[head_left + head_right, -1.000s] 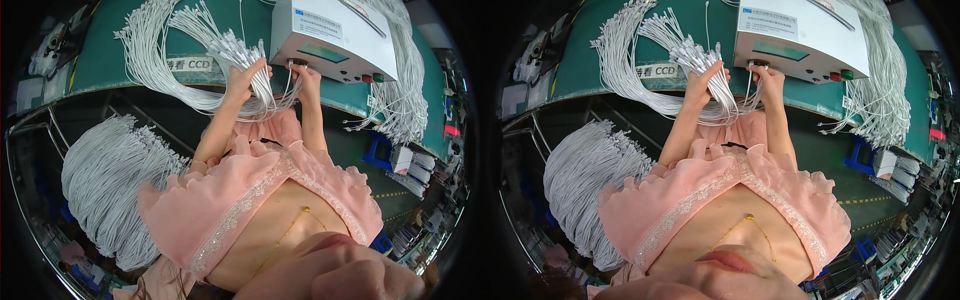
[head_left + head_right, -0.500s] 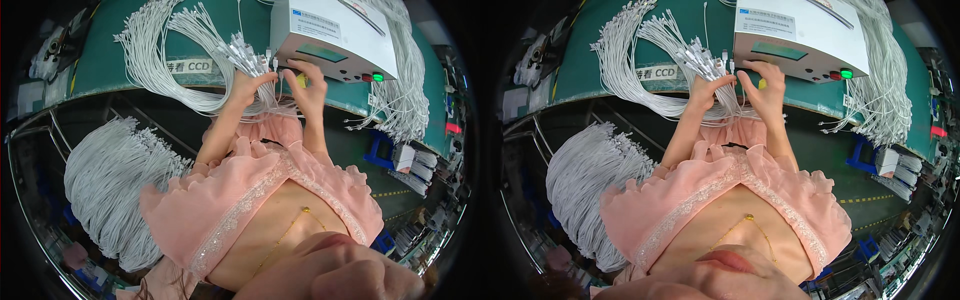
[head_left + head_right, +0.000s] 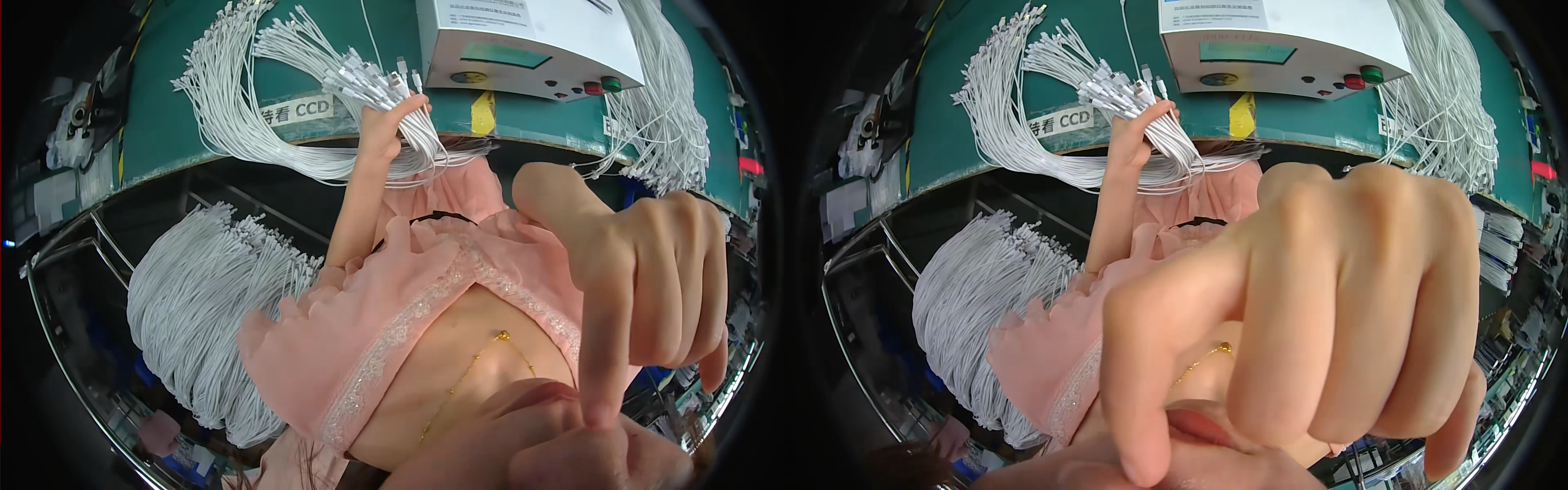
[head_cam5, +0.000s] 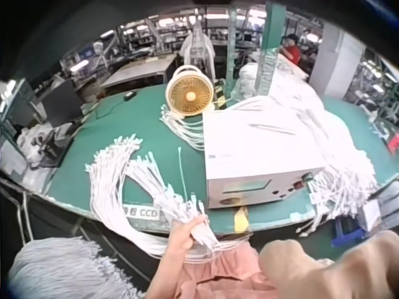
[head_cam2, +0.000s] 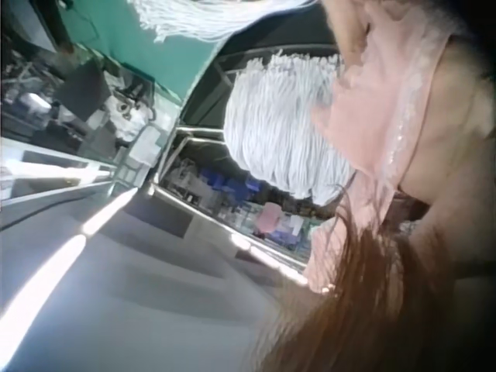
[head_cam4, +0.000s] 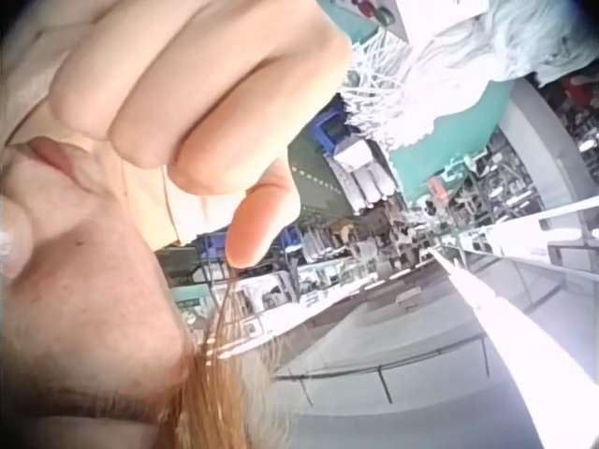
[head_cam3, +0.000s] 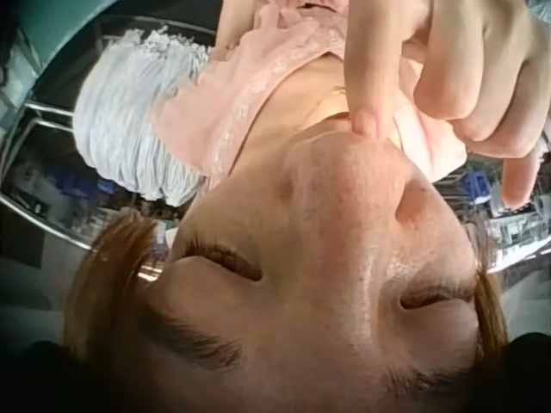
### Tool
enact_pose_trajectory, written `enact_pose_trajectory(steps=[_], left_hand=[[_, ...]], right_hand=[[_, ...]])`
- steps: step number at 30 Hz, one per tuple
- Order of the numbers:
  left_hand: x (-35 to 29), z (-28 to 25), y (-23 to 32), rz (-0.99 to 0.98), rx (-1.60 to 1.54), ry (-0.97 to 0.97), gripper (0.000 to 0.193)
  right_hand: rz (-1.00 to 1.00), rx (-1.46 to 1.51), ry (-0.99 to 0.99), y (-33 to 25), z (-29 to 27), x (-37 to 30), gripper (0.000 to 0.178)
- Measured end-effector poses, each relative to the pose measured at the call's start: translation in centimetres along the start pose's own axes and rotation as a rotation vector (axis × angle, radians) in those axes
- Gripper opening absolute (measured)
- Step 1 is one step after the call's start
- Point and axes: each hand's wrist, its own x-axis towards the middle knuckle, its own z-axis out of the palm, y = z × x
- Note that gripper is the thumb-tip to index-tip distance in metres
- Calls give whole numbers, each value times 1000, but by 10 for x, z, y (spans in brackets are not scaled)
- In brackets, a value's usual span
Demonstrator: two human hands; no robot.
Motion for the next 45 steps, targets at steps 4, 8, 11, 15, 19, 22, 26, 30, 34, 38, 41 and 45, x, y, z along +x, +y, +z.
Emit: enact_pose_trajectory(steps=[4, 8, 11, 15, 19, 22, 26, 30, 34, 38, 41, 45], left_hand=[[1, 8, 2, -4, -16, -13, 19], [1, 10, -6, 11, -37, 33, 17], [4, 27, -21, -89, -354, 199, 13], [-13, 32, -48, 195, -11, 114, 17], [-23, 48, -36, 33, -444, 154, 20], [-19, 34, -18, -16, -40, -6, 17], [-12, 18, 1, -90, 8, 54, 13], [9, 25, 5, -225, -695, 360, 21], [6, 38, 10, -239, -708, 262, 17], [25, 9, 13, -283, -625, 15, 18], [19, 1, 11, -148, -300, -6, 31], [16, -1, 8, -76, -121, -37, 35]], right_hand=[[-32, 13, -11, -2, 2, 0, 33], [-106, 40, 52, 7, -2, 2, 33], [-105, -252, -9, 17, -18, -30, 28], [368, -1539, 768, 63, -59, -97, 4], [695, -1460, 1154, 77, -111, -161, 18], [525, -1091, 1247, 69, -117, -171, 12], [682, -900, 1332, 55, -128, -186, 18], [723, -835, 1340, 65, -133, -195, 18], [663, -912, 1314, 65, -133, -192, 22], [597, -771, 1427, 56, -143, -198, 23], [530, -726, 1491, 60, -142, -202, 23], [476, -721, 1481, 68, -144, -195, 23]])
